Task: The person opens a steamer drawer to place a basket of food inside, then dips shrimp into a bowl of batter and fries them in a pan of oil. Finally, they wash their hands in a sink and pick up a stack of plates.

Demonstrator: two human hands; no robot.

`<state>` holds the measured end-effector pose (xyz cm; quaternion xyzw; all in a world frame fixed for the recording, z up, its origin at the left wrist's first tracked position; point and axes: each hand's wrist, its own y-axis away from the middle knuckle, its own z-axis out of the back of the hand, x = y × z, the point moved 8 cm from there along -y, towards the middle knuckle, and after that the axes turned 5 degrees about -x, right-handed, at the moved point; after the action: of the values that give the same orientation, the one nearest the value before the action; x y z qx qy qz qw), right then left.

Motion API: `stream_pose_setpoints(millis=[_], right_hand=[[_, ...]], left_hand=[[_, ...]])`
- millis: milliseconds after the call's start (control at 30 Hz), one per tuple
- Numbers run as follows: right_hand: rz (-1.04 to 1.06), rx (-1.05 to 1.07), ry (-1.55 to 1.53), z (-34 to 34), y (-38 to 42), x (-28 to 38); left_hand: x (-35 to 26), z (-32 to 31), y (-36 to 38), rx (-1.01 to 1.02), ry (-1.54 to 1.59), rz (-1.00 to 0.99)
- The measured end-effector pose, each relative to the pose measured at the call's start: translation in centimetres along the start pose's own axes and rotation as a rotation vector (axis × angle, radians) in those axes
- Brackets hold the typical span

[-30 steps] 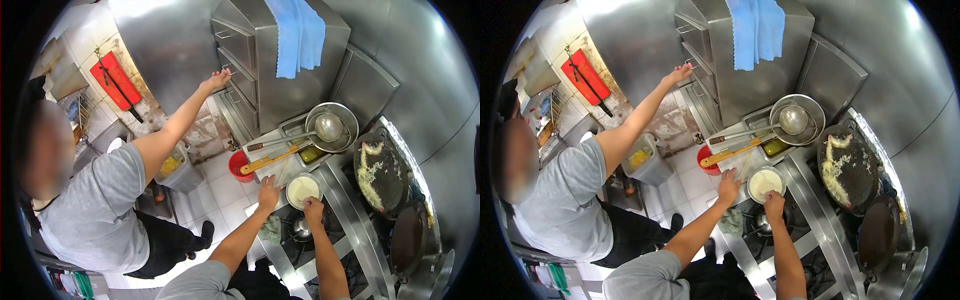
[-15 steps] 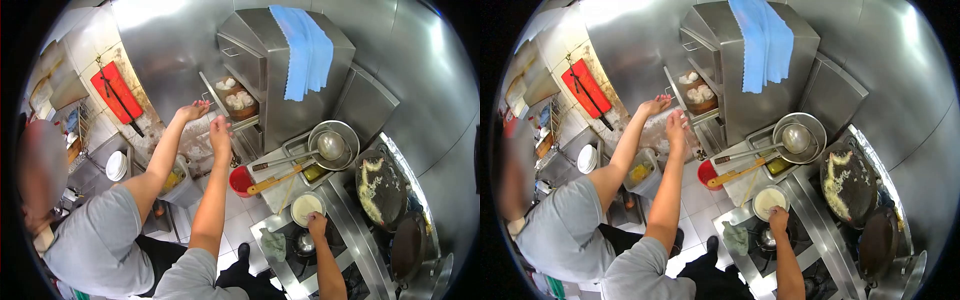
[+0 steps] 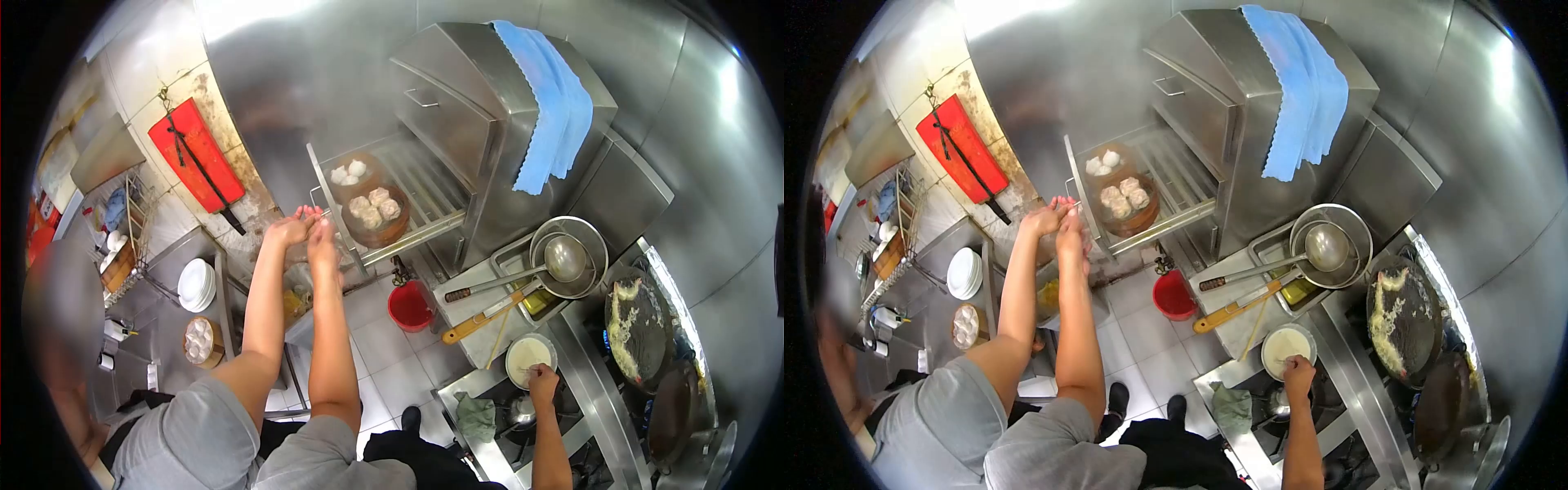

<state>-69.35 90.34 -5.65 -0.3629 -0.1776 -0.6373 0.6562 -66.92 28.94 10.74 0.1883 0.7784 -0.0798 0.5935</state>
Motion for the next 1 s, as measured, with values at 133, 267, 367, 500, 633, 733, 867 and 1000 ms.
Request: stream_pose_setpoints(millis=[133, 267, 367, 500, 633, 733, 867, 1000], right_hand=[[0.029, -0.019, 0.062, 0.5, -0.1, 0.5], [0.040, -0.001, 0.151, 0.4, -0.6, 0.5], [0.066, 0.004, 0.183, -0.1, -1.0, 0.2], [-0.040, 0.041, 0.130, -0.5, -1.2, -1.1], [0.025, 0.001, 0.046, 0.5, -1.7, 0.0], [0.057, -0.005, 0.100, 0.2, -2.5, -0.3], [0.239, 0.252, 0.323, -4.6, -1.9, -2.6], [0.111, 0.343, 0.341, -5.5, -1.6, -3.9]], left_hand=[[-6.4, 4.9, 6.0, -0.248, -0.337, -0.621], [-7.1, -5.0, 18.0, 0.701, -0.259, -0.264], [-3.6, -14.0, 20.4, 1.028, -0.111, 0.004], [-0.6, -15.1, 26.7, 1.372, -0.220, 0.166], [17.7, -8.7, 36.3, 1.537, -0.466, 0.501], [27.3, -6.7, 40.1, 1.203, -0.624, 0.573], [36.4, -7.0, 41.7, 0.774, -0.347, 0.709], [35.7, -9.1, 42.7, 0.679, -0.260, 0.681]])
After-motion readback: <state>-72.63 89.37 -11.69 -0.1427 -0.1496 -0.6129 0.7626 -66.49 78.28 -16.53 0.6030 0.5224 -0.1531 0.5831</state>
